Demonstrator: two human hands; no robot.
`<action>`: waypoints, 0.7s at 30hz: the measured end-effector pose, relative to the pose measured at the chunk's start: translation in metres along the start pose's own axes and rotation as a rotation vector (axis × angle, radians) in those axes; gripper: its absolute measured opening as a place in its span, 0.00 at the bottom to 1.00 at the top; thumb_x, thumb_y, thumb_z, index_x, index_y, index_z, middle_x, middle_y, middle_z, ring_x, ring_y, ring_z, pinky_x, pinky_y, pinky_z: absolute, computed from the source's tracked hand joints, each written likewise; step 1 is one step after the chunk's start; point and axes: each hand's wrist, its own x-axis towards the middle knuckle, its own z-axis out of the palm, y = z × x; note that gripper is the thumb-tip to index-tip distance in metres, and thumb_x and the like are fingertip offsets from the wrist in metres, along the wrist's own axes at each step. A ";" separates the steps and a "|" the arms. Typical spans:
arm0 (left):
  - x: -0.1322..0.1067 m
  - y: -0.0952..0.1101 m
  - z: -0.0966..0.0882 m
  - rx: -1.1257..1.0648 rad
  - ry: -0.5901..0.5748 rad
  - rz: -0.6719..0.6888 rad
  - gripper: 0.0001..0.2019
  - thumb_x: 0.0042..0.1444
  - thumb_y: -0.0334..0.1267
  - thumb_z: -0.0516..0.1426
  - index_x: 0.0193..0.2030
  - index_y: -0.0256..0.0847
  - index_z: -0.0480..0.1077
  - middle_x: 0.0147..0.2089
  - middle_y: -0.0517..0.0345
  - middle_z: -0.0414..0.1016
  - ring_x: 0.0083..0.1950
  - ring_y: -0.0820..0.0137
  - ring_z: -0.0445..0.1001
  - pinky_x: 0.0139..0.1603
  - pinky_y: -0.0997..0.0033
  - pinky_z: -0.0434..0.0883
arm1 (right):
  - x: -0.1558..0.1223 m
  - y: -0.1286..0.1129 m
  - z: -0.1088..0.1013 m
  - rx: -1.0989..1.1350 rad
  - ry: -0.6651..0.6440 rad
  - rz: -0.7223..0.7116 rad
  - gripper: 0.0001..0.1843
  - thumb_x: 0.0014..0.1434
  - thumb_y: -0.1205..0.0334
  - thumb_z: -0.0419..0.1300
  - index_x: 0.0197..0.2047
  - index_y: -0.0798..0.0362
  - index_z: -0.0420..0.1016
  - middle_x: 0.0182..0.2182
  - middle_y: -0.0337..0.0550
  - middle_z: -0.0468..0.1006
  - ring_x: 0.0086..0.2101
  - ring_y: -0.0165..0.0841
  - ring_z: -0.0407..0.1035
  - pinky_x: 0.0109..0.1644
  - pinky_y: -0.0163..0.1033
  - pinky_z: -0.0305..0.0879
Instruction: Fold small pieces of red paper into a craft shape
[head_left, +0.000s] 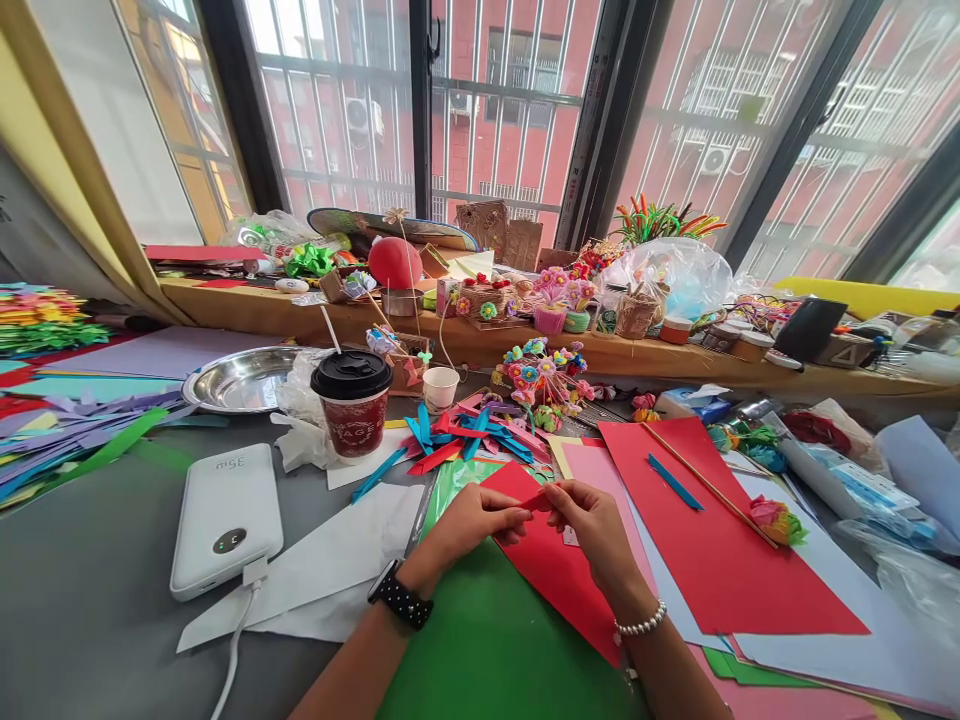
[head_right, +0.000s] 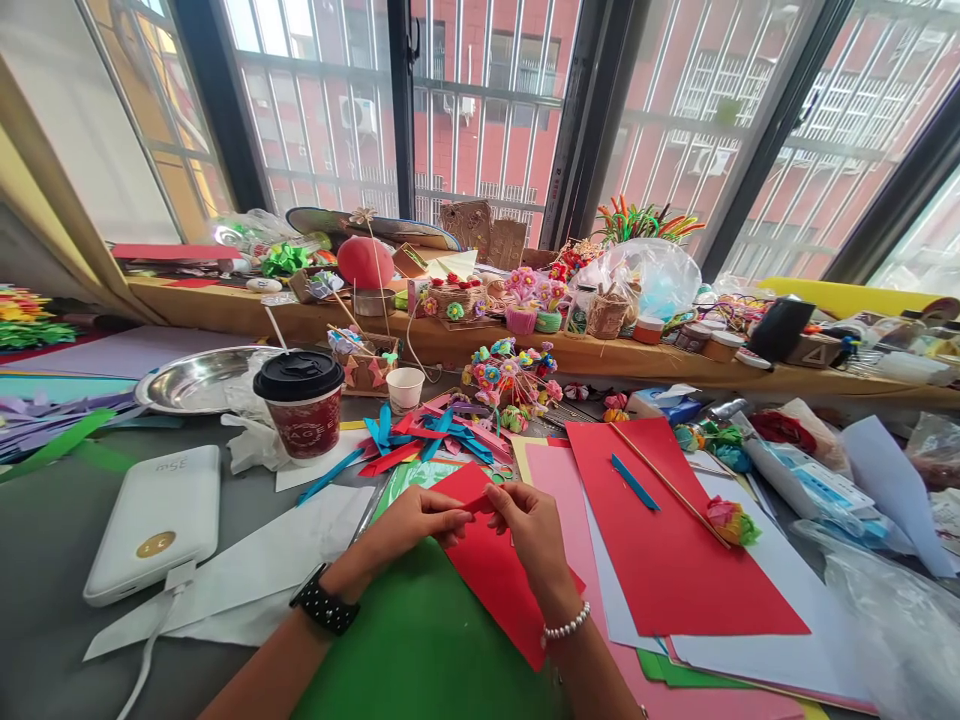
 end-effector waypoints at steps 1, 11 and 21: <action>0.000 -0.001 0.000 -0.009 -0.003 -0.003 0.14 0.40 0.45 0.57 0.22 0.32 0.72 0.19 0.58 0.70 0.23 0.73 0.68 0.27 0.75 0.65 | 0.000 0.000 0.000 -0.010 0.006 -0.006 0.15 0.48 0.53 0.55 0.25 0.58 0.74 0.18 0.42 0.71 0.19 0.27 0.61 0.22 0.31 0.58; -0.001 0.000 -0.002 -0.120 0.036 -0.034 0.15 0.39 0.45 0.58 0.27 0.32 0.73 0.22 0.55 0.72 0.24 0.74 0.68 0.28 0.74 0.66 | 0.002 -0.005 -0.004 0.124 0.041 -0.048 0.16 0.50 0.52 0.54 0.30 0.57 0.73 0.23 0.43 0.73 0.23 0.28 0.65 0.27 0.33 0.62; -0.001 -0.005 -0.005 -0.190 -0.107 -0.053 0.15 0.40 0.45 0.58 0.28 0.33 0.72 0.22 0.59 0.70 0.23 0.76 0.66 0.29 0.74 0.65 | -0.002 -0.010 -0.002 0.119 -0.081 -0.083 0.16 0.53 0.54 0.51 0.35 0.57 0.73 0.22 0.42 0.72 0.24 0.29 0.65 0.29 0.34 0.62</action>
